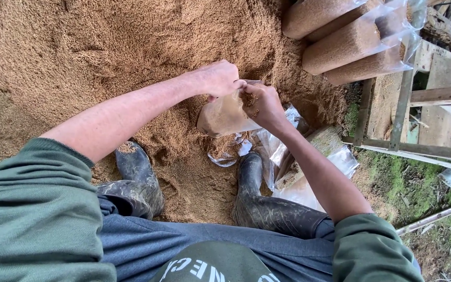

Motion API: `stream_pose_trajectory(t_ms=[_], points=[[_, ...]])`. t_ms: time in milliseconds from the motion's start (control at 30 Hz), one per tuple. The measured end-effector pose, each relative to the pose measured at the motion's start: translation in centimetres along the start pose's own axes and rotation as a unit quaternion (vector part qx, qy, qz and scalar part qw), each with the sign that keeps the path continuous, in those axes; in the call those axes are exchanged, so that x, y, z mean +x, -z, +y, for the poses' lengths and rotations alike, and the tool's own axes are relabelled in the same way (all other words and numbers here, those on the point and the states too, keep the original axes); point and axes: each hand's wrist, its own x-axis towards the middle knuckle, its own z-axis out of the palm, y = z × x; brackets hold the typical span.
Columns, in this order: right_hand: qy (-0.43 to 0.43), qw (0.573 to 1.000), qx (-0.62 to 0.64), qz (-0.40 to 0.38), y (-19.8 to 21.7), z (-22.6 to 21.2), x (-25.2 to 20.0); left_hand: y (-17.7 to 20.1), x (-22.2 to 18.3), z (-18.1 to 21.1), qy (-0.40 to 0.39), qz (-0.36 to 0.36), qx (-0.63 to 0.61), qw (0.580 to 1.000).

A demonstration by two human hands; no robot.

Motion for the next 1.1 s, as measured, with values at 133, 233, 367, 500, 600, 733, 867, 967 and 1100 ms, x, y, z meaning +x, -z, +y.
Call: stream_pose_trajectory(t_ms=[133,233,367,500,600,733,867,967,1100], points=[[-0.072,0.990,-0.028,-0.121,0.7,-2.8,1.1,1.3,-1.7,0.9,-0.011,-0.015,-0.007,1.000],[-0.371,0.869,0.295,-0.140,2.1,-6.4,1.9,2.3,-2.4,1.3,-0.020,-0.015,-0.005,1.000],[-0.200,0.958,0.025,-0.205,0.2,-3.6,1.9,3.5,-3.7,2.2,-0.004,-0.044,0.009,0.999],[-0.018,0.948,-0.170,-0.268,-3.0,1.8,2.4,4.2,-4.4,2.3,0.012,-0.035,0.008,0.999],[-0.002,0.948,-0.172,-0.268,-2.7,0.6,2.8,4.3,-4.7,1.9,0.016,-0.034,0.027,0.999],[-0.013,0.953,-0.140,-0.269,-3.9,1.5,3.2,4.3,-5.3,1.8,0.013,-0.032,0.040,0.999],[0.018,0.945,-0.142,-0.294,-5.7,2.2,2.9,2.8,-4.8,1.7,-0.027,0.002,0.115,0.993],[0.052,0.948,-0.165,-0.267,-6.5,2.6,2.4,2.2,-5.0,1.6,-0.035,0.022,0.150,0.988],[0.005,0.966,-0.050,-0.252,-5.0,0.3,2.0,2.0,-5.5,1.5,-0.019,0.024,0.126,0.992]])
